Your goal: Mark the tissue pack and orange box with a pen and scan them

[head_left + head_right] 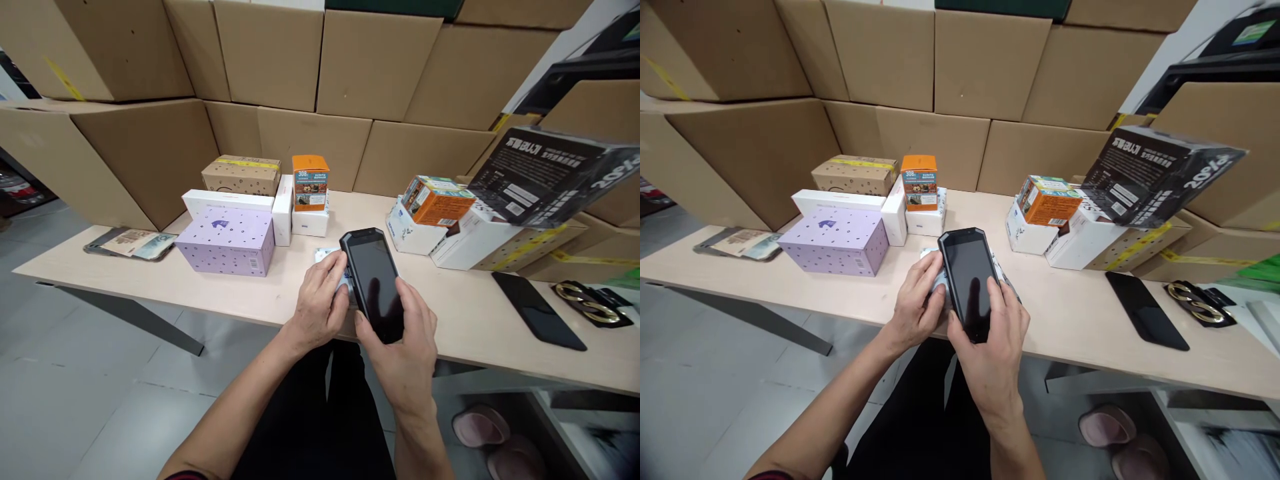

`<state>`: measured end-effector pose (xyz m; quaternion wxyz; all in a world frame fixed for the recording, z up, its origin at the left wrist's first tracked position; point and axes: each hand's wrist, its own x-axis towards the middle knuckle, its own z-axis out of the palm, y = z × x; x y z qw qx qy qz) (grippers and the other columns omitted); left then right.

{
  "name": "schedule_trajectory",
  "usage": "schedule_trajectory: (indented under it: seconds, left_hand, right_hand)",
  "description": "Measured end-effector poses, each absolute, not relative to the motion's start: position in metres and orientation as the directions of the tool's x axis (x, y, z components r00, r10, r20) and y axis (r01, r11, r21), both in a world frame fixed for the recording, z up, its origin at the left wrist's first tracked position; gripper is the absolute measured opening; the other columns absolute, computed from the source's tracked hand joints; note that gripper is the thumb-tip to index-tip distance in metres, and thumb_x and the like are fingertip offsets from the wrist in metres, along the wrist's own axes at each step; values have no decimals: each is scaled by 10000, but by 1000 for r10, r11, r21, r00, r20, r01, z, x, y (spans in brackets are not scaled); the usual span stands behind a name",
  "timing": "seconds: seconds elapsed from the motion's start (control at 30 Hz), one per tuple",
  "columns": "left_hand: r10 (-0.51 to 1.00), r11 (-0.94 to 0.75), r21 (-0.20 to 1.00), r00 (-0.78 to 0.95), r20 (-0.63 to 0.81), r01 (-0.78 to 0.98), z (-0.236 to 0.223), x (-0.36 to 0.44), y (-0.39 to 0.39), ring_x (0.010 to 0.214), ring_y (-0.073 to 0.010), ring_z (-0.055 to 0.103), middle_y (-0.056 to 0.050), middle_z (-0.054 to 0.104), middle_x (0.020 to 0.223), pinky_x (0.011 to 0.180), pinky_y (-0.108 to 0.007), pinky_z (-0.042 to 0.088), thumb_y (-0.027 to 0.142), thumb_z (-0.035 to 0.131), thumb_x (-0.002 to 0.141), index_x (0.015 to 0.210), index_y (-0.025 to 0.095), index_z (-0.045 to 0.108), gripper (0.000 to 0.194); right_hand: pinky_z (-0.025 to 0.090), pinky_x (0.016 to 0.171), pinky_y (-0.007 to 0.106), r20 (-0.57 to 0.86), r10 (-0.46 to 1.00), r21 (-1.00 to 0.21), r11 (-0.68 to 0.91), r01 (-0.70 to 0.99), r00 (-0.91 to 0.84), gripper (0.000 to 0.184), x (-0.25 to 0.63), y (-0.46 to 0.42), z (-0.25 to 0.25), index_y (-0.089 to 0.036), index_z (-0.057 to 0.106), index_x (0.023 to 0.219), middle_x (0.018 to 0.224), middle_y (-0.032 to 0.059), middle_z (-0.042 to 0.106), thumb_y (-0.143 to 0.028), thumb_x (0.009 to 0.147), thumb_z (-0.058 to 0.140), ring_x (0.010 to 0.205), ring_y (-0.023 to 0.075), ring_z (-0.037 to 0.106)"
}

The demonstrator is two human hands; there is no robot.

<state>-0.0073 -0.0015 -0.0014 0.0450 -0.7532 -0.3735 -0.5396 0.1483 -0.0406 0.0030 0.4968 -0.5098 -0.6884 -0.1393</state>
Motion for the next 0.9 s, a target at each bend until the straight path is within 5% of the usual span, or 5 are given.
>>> schedule_trajectory:
  seconds: [0.53,0.9]
  left_hand:
    - [478,-749,320,138,868,580,-2,-8,0,1319,-279,575,-212,590,1408,1060,-457,511,136,471,975,1521,162,422,549]
    - [510,-786,434,66,858,441,-2,-8,1,1285,-266,570,-171,557,1362,1068,-472,512,95,480,965,1510,229,473,561]
  right_hand:
    - [534,990,545,808,585,-377,415,828,74,704,145,-37,1,-196,478,1468,1331,181,625,-414,849,734,1237,324,600]
    - [541,1001,534,814,578,-380,449,808,62,686,146,-39,4,-195,484,1462,1320,180,631,-374,851,741,1244,315,604]
